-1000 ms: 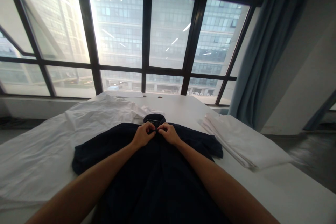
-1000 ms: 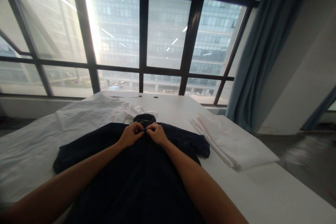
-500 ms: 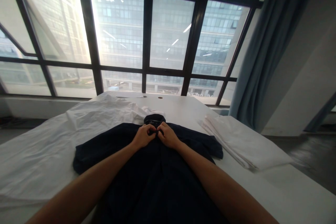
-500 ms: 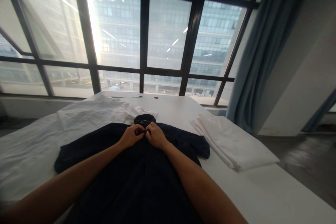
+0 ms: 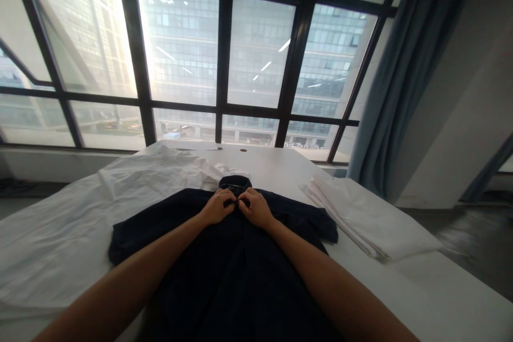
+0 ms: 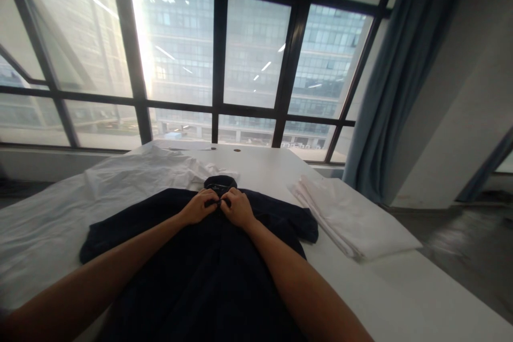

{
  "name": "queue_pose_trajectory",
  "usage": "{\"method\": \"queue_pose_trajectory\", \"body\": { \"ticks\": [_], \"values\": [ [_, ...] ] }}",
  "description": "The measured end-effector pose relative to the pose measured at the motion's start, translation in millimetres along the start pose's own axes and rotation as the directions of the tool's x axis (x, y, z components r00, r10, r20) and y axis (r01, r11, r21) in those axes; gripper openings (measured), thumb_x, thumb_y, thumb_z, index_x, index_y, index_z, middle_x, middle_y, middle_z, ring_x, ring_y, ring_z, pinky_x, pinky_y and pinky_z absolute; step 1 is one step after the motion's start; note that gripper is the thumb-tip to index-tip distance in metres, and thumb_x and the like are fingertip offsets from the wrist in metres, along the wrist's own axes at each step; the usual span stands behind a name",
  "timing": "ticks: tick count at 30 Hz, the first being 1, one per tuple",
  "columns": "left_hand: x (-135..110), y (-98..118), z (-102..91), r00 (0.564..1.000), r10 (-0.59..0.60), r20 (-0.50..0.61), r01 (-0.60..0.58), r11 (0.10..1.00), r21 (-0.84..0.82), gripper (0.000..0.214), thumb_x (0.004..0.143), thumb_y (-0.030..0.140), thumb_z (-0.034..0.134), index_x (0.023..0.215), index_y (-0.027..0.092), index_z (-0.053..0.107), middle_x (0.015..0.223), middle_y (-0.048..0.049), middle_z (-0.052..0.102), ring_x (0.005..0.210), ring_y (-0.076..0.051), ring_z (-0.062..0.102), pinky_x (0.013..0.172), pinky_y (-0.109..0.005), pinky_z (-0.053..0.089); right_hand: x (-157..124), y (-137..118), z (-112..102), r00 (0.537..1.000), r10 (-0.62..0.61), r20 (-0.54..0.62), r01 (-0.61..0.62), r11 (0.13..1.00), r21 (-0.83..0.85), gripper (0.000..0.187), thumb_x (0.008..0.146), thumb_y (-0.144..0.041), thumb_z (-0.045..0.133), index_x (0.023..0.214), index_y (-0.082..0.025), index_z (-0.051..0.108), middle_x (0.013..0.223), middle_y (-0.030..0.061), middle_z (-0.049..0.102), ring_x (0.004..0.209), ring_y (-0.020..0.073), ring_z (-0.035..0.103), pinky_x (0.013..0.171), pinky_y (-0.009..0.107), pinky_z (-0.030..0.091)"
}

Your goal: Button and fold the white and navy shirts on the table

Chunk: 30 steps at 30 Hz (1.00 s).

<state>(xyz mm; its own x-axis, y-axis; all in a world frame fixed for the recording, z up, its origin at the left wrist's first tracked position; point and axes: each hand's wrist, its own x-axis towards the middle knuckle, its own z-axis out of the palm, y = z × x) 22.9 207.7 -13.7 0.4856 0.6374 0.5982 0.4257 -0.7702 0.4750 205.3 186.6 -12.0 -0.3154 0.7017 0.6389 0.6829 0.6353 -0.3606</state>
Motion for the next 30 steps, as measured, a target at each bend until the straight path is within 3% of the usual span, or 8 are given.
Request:
{"method": "queue_pose_trajectory", "body": {
  "ticks": [9, 18, 21, 24, 27, 30],
  "values": [
    [-4, 0, 8.1, 0.996, -0.057, -0.073, 0.058, 0.998, 0.011, 0.004, 0.077, 0.021, 0.062, 0.076, 0.018, 0.064, 0.082, -0.0042, 0.064, 0.082, -0.019, 0.057, 0.079, -0.032, 0.045, 1, 1, -1, 0.998, -0.029, 0.051, 0.029, 0.999, 0.019, 0.010, 0.084, -0.014, 0.055, 0.085, -0.018, 0.064, 0.086, 0.0016, 0.056, 0.083, 0.0153, 0.055, 0.078, 0.029, 0.040],
    [-3, -2, 4.5, 0.999, -0.006, -0.041, 0.005, 1.000, -0.009, 0.008, 0.074, 0.014, 0.061, 0.081, 0.017, 0.065, 0.085, -0.0043, 0.065, 0.084, -0.019, 0.058, 0.081, -0.033, 0.046, 1, 6, 3, 1.000, 0.003, -0.023, -0.002, 0.998, 0.055, 0.007, 0.083, -0.017, 0.057, 0.083, -0.018, 0.064, 0.083, 0.0012, 0.058, 0.080, 0.0152, 0.055, 0.076, 0.029, 0.040],
    [-3, -5, 5.1, 0.992, -0.069, -0.107, 0.065, 0.997, -0.039, 0.013, 0.078, 0.018, 0.060, 0.090, 0.018, 0.064, 0.087, -0.0045, 0.063, 0.081, -0.019, 0.059, 0.076, -0.033, 0.049, 1, 5, 1, 0.995, 0.043, -0.091, -0.042, 0.999, 0.006, 0.012, 0.083, -0.021, 0.060, 0.094, -0.018, 0.063, 0.079, 0.0000, 0.058, 0.074, 0.0149, 0.054, 0.074, 0.029, 0.039],
    [-3, -11, 7.4, 0.953, -0.192, -0.234, 0.168, 0.979, -0.119, 0.018, 0.077, 0.020, 0.062, 0.094, 0.018, 0.061, 0.093, -0.0046, 0.063, 0.079, -0.017, 0.061, 0.073, -0.033, 0.053, 0, 1, -4, 0.985, 0.064, -0.162, -0.076, 0.995, -0.069, 0.012, 0.082, -0.026, 0.063, 0.089, -0.017, 0.059, 0.074, -0.0006, 0.056, 0.069, 0.0150, 0.051, 0.072, 0.029, 0.038],
    [-4, -17, 9.6, 0.928, -0.255, -0.273, 0.201, 0.956, -0.213, 0.020, 0.075, 0.022, 0.065, 0.093, 0.018, 0.057, 0.107, -0.0071, 0.062, 0.087, -0.018, 0.064, 0.078, -0.035, 0.055, 0, -5, -9, 0.994, -0.014, -0.106, -0.004, 0.986, -0.165, 0.014, 0.083, -0.030, 0.061, 0.076, -0.019, 0.057, 0.077, 0.0018, 0.058, 0.075, 0.0168, 0.052, 0.074, 0.030, 0.037],
    [-5, -19, 10.0, 0.961, -0.195, -0.196, 0.167, 0.974, -0.152, 0.018, 0.075, 0.020, 0.063, 0.092, 0.018, 0.059, 0.129, -0.0119, 0.057, 0.110, -0.024, 0.061, 0.094, -0.042, 0.051, -1, -8, -12, 0.999, 0.020, 0.035, -0.013, 0.981, -0.194, 0.016, 0.085, -0.031, 0.058, 0.075, -0.019, 0.060, 0.078, 0.0024, 0.061, 0.073, 0.0157, 0.053, 0.070, 0.028, 0.037]
  ]
}}
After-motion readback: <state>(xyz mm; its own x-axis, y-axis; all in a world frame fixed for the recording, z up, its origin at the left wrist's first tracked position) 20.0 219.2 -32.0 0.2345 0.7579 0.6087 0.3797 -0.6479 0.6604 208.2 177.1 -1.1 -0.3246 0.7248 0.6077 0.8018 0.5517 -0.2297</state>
